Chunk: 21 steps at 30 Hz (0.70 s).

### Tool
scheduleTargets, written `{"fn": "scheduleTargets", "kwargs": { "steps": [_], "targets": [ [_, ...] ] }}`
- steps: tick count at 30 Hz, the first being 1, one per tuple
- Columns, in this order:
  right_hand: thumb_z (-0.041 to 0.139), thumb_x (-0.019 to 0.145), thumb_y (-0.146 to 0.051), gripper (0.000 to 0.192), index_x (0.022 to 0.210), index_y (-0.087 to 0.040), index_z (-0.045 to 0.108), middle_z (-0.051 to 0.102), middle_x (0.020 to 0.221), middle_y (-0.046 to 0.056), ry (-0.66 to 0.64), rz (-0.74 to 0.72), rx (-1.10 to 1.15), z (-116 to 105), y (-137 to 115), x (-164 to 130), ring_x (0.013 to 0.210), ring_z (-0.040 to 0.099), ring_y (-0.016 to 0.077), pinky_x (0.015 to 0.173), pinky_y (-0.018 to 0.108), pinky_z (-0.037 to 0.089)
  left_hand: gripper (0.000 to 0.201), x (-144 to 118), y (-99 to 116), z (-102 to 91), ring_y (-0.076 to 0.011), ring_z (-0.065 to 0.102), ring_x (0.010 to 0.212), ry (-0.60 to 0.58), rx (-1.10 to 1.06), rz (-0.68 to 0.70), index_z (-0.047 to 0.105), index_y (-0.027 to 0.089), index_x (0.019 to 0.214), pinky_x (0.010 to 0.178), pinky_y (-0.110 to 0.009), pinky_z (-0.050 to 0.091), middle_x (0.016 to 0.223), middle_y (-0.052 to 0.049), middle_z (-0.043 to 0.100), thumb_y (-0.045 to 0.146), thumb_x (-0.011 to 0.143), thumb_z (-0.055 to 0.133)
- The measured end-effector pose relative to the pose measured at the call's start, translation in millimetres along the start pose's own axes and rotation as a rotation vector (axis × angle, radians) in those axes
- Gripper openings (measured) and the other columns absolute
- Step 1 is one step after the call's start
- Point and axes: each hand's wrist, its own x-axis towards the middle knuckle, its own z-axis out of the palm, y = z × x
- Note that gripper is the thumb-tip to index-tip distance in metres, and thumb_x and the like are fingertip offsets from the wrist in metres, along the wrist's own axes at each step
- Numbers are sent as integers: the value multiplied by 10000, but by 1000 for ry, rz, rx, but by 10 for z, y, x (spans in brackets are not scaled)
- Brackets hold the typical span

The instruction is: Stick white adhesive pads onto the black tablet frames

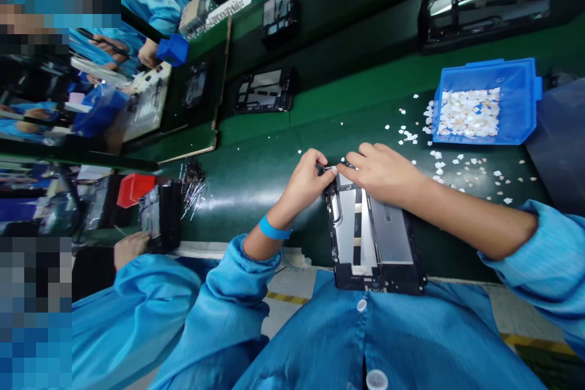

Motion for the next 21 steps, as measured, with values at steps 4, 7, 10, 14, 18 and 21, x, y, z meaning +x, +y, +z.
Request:
{"fn": "scheduleTargets", "kwargs": {
  "steps": [4, 7, 10, 14, 18, 21],
  "targets": [
    [489, 1022, -130, 368, 1321, -167, 699, 687, 1040, 129, -3, -3, -3, 16, 8, -12, 888, 501, 260, 712, 378, 265, 258, 149, -51, -5, -118, 493, 740, -146, -308, -163, 518, 203, 863, 684, -263, 376, 818, 41, 520, 60, 801, 723],
    [485, 1028, -137, 365, 1326, -153, 696, 695, 1054, 135, 3, -11, 6, 40, 19, -22, 886, 503, 256, 720, 378, 278, 227, 185, -46, 18, -101, 496, 691, -177, -464, -246, 539, 197, 854, 642, -254, 362, 776, 48, 526, 33, 804, 687],
    [483, 1033, -143, 352, 1307, -144, 704, 700, 1065, 138, 8, -16, 14, 48, 25, -27, 884, 506, 254, 718, 377, 278, 191, 188, -42, 42, -98, 483, 666, -161, -479, -260, 545, 194, 808, 623, -253, 342, 730, 48, 521, 40, 824, 657],
    [479, 1033, -144, 351, 1299, -150, 709, 703, 1063, 138, 5, -5, 19, 29, 17, -31, 876, 503, 253, 705, 378, 264, 167, 236, -64, 46, -100, 465, 651, -204, -462, -246, 552, 189, 786, 608, -262, 329, 712, 55, 511, 50, 801, 644],
    [477, 1031, -144, 351, 1286, -163, 717, 710, 1061, 133, 3, 5, 15, 41, 13, -39, 876, 504, 252, 702, 377, 270, 164, 300, -61, 1, -109, 469, 650, -287, -400, -221, 540, 194, 809, 614, -262, 340, 714, 59, 512, 74, 791, 650],
    [462, 1039, -151, 352, 1278, -167, 720, 721, 1051, 122, 25, 19, 24, 68, 23, -32, 869, 520, 244, 717, 374, 307, 182, 256, -17, -35, -147, 536, 778, -252, -191, -65, 562, 200, 866, 708, -275, 407, 815, 22, 577, 95, 791, 691]
  ]
}}
